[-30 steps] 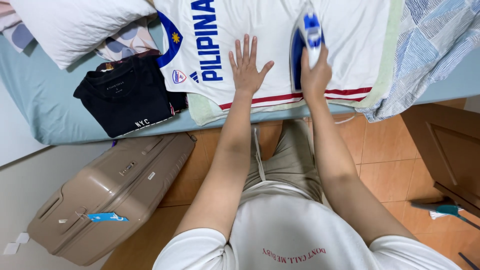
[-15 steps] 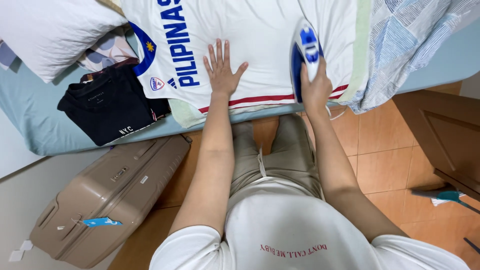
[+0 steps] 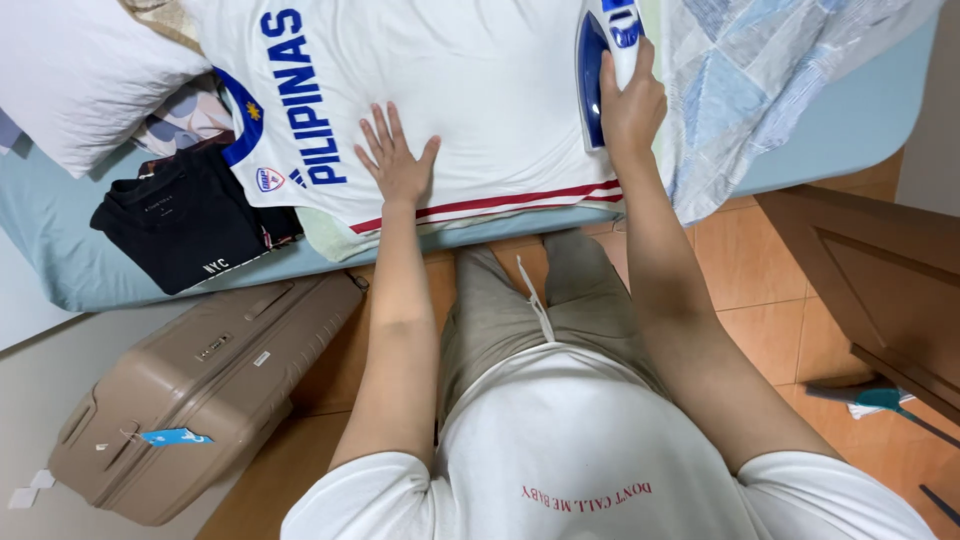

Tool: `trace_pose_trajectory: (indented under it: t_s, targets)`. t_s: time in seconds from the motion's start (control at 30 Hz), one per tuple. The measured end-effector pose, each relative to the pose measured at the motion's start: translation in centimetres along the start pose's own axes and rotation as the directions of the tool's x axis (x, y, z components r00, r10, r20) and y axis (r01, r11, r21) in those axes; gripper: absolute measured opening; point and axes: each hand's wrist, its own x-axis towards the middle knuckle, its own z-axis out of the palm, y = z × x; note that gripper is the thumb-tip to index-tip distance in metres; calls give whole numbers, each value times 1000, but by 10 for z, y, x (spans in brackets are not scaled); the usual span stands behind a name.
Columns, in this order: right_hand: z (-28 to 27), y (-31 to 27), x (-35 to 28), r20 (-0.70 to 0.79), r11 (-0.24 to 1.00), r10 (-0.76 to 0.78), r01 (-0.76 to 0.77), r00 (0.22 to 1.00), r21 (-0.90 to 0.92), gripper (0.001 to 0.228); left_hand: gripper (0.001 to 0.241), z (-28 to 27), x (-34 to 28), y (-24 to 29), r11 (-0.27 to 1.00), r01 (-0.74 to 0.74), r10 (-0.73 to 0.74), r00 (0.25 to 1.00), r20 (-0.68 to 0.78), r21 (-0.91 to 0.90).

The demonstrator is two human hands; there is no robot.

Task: Ironing and folding several pieces of sports jerseys and clothes on a bed.

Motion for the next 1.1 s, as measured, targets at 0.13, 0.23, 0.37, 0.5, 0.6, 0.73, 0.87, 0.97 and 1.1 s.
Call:
trace_pose_trajectory:
  t_s: [0.13, 0.23, 0.37, 0.5, 0.6, 0.73, 0.87, 0.97, 1.1]
  targets:
    - [-36, 57, -12, -29, 999, 46, -46, 998, 24, 43, 95, 49, -16, 22, 990, -127, 139, 936, -322, 59]
    - [-63, 96, -20, -29, 985, 118, -113, 993, 132, 44, 98, 67, -74, 91, 842, -536, 538, 823, -180, 64]
    - [-83, 130, -15, 22, 962, 116, -117, 993, 247, 38, 99, 85, -108, 153, 807, -587, 548, 785, 289, 66]
    - [-68, 189, -9, 136, 974, 172, -190, 976, 127, 46, 46, 136, -90, 147, 760, -620, 643, 761, -83, 195]
    - [-44, 236, -9, 232, 988, 135, -148, 963, 42, 60, 32, 113, -91, 157, 748, -653, 656, 701, -280, 119]
    - [-91, 115, -17, 330, 949, -267, 307, 905, -73, 117, 29, 88, -102, 170, 806, -578, 513, 791, -334, -131]
    - [-119, -16, -63, 376, 806, -593, 524, 712, 277, 117, 32, 24, -132, 198, 701, -689, 481, 648, -590, -185]
    - [-98, -34, -83, 183, 798, -518, 395, 835, 455, 64, 35, -9, -149, 200, 623, -757, 536, 597, -597, -197]
    - [-135, -79, -76, 64, 699, -640, 545, 766, 464, 26, 43, -49, -170, 171, 500, -855, 579, 447, -682, -137]
